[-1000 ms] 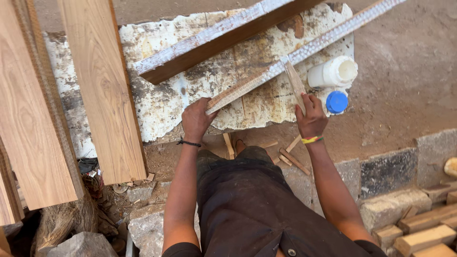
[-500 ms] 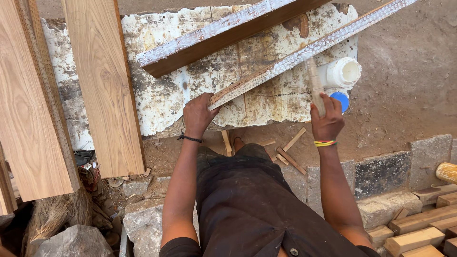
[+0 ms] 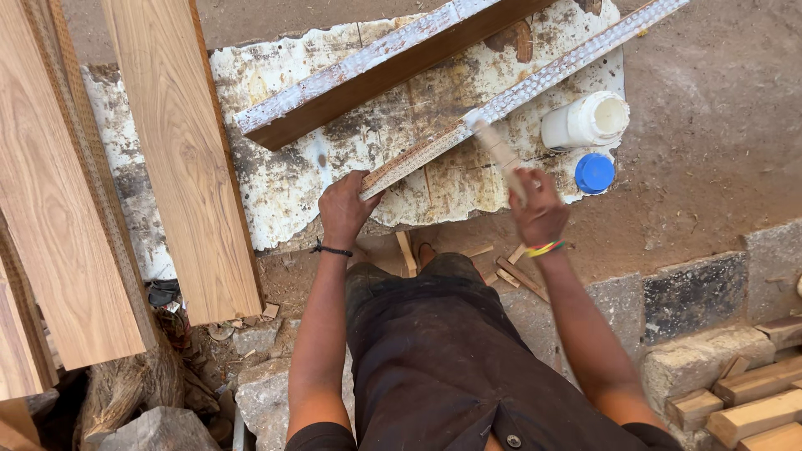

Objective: The person applies white glue to a long wooden plank using a brush. They repeatedly dip the brush into a container and spread the adhesive along the length of the wood. Finally, they lift the plank and place it on top of another piece of wood.

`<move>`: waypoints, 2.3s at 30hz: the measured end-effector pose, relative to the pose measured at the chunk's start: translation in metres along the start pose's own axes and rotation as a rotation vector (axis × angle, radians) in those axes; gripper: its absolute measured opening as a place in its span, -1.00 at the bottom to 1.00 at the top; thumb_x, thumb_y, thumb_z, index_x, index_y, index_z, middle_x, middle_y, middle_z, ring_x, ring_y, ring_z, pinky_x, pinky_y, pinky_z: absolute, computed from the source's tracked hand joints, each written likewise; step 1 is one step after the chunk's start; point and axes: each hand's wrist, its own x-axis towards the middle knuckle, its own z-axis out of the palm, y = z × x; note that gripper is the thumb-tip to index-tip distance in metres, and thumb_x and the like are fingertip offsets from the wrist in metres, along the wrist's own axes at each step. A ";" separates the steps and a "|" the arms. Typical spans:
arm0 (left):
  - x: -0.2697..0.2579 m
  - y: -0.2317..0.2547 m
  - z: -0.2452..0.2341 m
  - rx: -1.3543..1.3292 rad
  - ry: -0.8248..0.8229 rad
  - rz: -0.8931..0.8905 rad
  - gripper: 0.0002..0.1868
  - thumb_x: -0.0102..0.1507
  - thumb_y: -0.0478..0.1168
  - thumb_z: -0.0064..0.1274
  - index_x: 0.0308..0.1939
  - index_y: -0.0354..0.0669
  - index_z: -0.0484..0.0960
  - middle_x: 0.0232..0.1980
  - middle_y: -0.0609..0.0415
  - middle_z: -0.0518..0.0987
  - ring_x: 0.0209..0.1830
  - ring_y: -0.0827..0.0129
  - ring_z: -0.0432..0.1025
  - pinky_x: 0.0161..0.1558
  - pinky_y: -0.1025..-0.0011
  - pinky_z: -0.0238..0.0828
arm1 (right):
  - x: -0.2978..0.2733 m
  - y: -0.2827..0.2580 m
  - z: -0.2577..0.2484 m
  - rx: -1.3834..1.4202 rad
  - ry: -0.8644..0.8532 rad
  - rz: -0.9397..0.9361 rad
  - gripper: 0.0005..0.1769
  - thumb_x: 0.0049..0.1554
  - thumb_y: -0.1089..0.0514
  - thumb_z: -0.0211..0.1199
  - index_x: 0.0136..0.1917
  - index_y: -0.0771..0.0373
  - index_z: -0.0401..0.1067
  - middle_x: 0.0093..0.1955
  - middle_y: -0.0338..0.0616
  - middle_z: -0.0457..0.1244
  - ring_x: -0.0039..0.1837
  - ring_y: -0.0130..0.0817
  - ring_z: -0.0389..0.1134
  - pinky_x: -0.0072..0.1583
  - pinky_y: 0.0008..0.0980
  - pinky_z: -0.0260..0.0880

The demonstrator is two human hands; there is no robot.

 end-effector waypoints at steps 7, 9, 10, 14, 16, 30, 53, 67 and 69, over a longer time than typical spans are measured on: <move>-0.002 0.000 0.000 0.010 -0.006 -0.003 -0.48 0.07 0.17 0.42 -0.12 -0.05 0.62 -0.41 0.09 0.58 -0.45 0.23 0.51 -0.37 0.23 0.44 | 0.037 0.075 -0.016 0.072 0.145 0.223 -0.65 0.20 0.19 0.39 0.25 0.25 0.50 0.06 0.04 0.38 0.01 -0.12 0.44 -0.05 -0.13 0.49; -0.001 0.001 0.000 0.037 -0.032 -0.030 -0.47 0.07 0.20 0.43 -0.13 -0.05 0.63 -0.42 0.07 0.59 -0.44 0.18 0.51 -0.37 0.21 0.44 | 0.031 0.076 -0.003 0.260 0.174 0.293 -0.74 0.30 0.23 0.34 0.26 0.27 0.48 0.01 -0.03 0.38 -0.01 -0.27 0.44 -0.05 -0.26 0.51; 0.000 0.001 0.000 0.027 -0.023 -0.020 -0.48 0.08 0.19 0.42 -0.13 -0.05 0.63 -0.42 0.07 0.59 -0.43 0.18 0.51 -0.36 0.21 0.44 | 0.026 0.072 0.000 0.398 0.143 0.421 -0.71 0.29 0.22 0.30 0.28 0.28 0.48 -0.03 -0.06 0.38 -0.10 -0.34 0.42 -0.14 -0.32 0.46; -0.001 0.001 -0.003 0.000 -0.011 -0.006 -0.49 0.08 0.18 0.40 -0.11 -0.04 0.63 -0.41 0.07 0.60 -0.40 0.18 0.53 -0.34 0.21 0.44 | -0.007 0.026 0.006 0.877 0.038 0.806 -0.60 0.24 0.20 0.20 0.34 0.29 0.42 -0.13 -0.12 0.40 -0.38 -0.53 0.32 -0.42 -0.47 0.23; 0.000 0.000 -0.002 0.008 -0.019 -0.005 -0.48 0.08 0.20 0.40 -0.10 -0.03 0.63 -0.41 0.07 0.60 -0.40 0.18 0.53 -0.35 0.22 0.44 | -0.009 0.016 0.001 1.005 0.009 0.853 -0.59 0.26 0.20 0.18 0.36 0.32 0.41 -0.12 -0.11 0.40 -0.41 -0.55 0.30 -0.46 -0.49 0.17; 0.003 -0.012 0.007 0.008 -0.058 0.041 -0.45 0.09 0.21 0.39 -0.07 -0.05 0.64 -0.38 0.09 0.61 -0.42 0.27 0.53 -0.37 0.24 0.45 | -0.025 -0.028 0.007 1.086 -0.095 0.792 -0.61 0.29 0.21 0.10 0.34 0.37 0.42 -0.15 -0.12 0.42 -0.42 -0.52 0.33 -0.48 -0.49 0.23; -0.006 0.005 -0.004 -0.084 0.010 -0.088 -0.49 0.06 0.10 0.45 -0.05 -0.06 0.69 -0.25 -0.03 0.68 -0.29 0.10 0.58 -0.25 0.23 0.49 | -0.020 0.164 -0.146 -0.098 0.039 0.143 -0.77 0.28 0.17 0.26 0.19 0.24 0.52 0.14 -0.03 0.35 -0.03 -0.10 0.45 0.03 -0.17 0.49; -0.006 0.028 -0.012 -0.054 -0.091 -0.370 -0.42 0.07 0.08 0.44 0.07 -0.09 0.68 -0.23 -0.06 0.71 -0.31 0.15 0.59 -0.20 0.24 0.50 | 0.113 0.182 -0.079 -0.439 -0.329 -0.123 -0.85 0.13 0.17 0.22 -0.13 0.10 0.61 -0.10 -0.20 0.42 -0.16 -0.23 0.50 -0.21 -0.25 0.46; -0.009 0.030 -0.010 -0.098 -0.026 -0.305 -0.45 0.06 0.05 0.43 0.03 -0.12 0.68 -0.19 -0.07 0.71 -0.27 0.15 0.61 -0.17 0.25 0.51 | 0.135 0.180 -0.044 -0.456 -0.432 -0.120 -0.82 0.08 0.16 0.21 -0.20 0.10 0.64 -0.11 -0.12 0.43 -0.13 -0.17 0.52 -0.21 -0.19 0.48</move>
